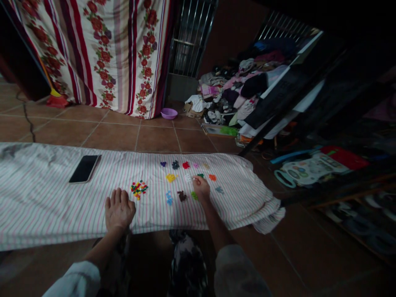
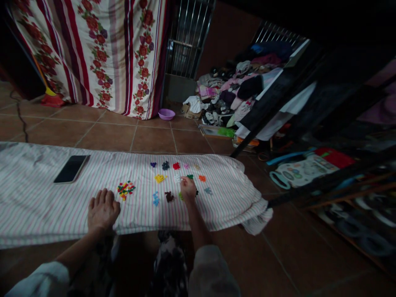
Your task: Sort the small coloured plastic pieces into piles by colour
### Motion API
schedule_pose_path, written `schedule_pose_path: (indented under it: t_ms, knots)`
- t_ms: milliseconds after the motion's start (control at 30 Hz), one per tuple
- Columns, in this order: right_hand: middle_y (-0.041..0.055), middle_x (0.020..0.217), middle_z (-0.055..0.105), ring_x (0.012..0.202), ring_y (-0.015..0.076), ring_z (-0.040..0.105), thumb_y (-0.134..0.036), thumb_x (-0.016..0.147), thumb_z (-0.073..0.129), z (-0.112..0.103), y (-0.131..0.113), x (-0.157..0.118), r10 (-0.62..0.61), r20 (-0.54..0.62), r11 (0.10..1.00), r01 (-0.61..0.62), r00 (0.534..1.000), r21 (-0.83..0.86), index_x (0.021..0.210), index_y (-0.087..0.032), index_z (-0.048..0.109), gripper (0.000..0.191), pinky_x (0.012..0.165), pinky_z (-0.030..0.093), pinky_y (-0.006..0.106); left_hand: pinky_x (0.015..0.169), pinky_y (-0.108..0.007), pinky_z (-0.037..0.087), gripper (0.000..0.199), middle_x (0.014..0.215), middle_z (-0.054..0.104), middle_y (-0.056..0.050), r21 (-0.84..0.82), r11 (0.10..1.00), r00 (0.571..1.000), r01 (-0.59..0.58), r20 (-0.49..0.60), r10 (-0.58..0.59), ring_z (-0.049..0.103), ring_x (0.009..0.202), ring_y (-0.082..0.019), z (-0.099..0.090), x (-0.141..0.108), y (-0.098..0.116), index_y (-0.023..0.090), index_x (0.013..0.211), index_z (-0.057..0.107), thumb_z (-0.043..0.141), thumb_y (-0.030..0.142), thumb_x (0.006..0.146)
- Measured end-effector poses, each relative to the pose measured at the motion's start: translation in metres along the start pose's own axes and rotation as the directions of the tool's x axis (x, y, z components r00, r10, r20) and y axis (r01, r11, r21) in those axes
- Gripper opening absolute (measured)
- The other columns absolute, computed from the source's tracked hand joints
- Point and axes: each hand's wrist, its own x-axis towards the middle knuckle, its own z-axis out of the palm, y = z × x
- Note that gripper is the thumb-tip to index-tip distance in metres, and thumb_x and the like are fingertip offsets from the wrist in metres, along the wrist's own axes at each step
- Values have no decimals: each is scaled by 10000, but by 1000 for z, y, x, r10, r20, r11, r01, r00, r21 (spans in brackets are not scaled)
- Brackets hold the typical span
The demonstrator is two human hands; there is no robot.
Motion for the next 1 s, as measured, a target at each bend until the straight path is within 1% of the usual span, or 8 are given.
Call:
schedule_pose_path:
  t_ms: [100,167,400,600,700,767,900,1000]
  knots:
    - [42,842,704,763,164,631,-199,740,485,-1,10,4,59,82,991,-49,995,-123,916,-198,741,310,760,490,250,1113,-498,258,488,1365,531,-215,12,1000,1000,1,2,-1,415,1323,-334,0,0,0,42,1244,555,372,253,843]
    - [44,867,716,791,165,639,-180,742,484,1,12,6,62,118,982,-39,991,-183,905,-198,743,307,772,482,238,1113,-497,257,484,1367,531,-211,22,1000,1000,3,7,-3,417,1321,-331,0,0,0,44,1243,556,370,250,846]
    - [41,831,726,810,177,651,-151,737,475,13,11,11,18,148,970,19,989,-243,850,-204,742,294,767,481,235,1116,-490,260,489,1374,529,-203,31,1000,1000,0,-2,0,412,1328,-324,4,-1,-1,50,1257,551,371,257,852]
    - [42,830,724,818,183,653,-160,751,459,16,15,8,-2,153,965,42,988,-260,890,-197,732,308,776,487,247,1119,-491,259,493,1369,533,-203,25,1000,1000,-3,-20,4,414,1329,-325,8,-1,-2,49,1253,553,371,261,848]
    - [61,862,724,843,195,651,-159,758,452,16,15,7,0,156,961,43,988,-272,920,-182,729,321,804,490,268,1119,-493,258,496,1370,530,-204,17,1000,1000,-2,-24,3,413,1329,-327,8,0,-2,52,1256,550,374,263,843]
    - [69,880,719,858,196,647,-140,734,456,17,15,8,3,148,963,37,989,-268,928,-177,728,336,830,490,275,1115,-496,263,494,1370,530,-204,16,1000,1000,-5,-23,5,416,1326,-330,8,0,-2,53,1253,552,372,261,843]
    - [64,865,712,860,198,647,-103,668,462,19,17,8,16,131,975,14,991,-221,911,-183,727,369,847,498,290,1114,-496,266,496,1366,534,-208,20,1000,1000,-6,-19,7,423,1320,-334,8,0,-3,43,1249,556,365,260,846]
    - [37,844,716,855,188,654,-112,667,458,20,19,7,13,122,989,5,992,-148,902,-209,722,366,838,503,284,1116,-497,263,501,1367,532,-212,20,1000,1000,-3,-15,3,418,1324,-336,7,0,-3,36,1253,555,365,263,848]
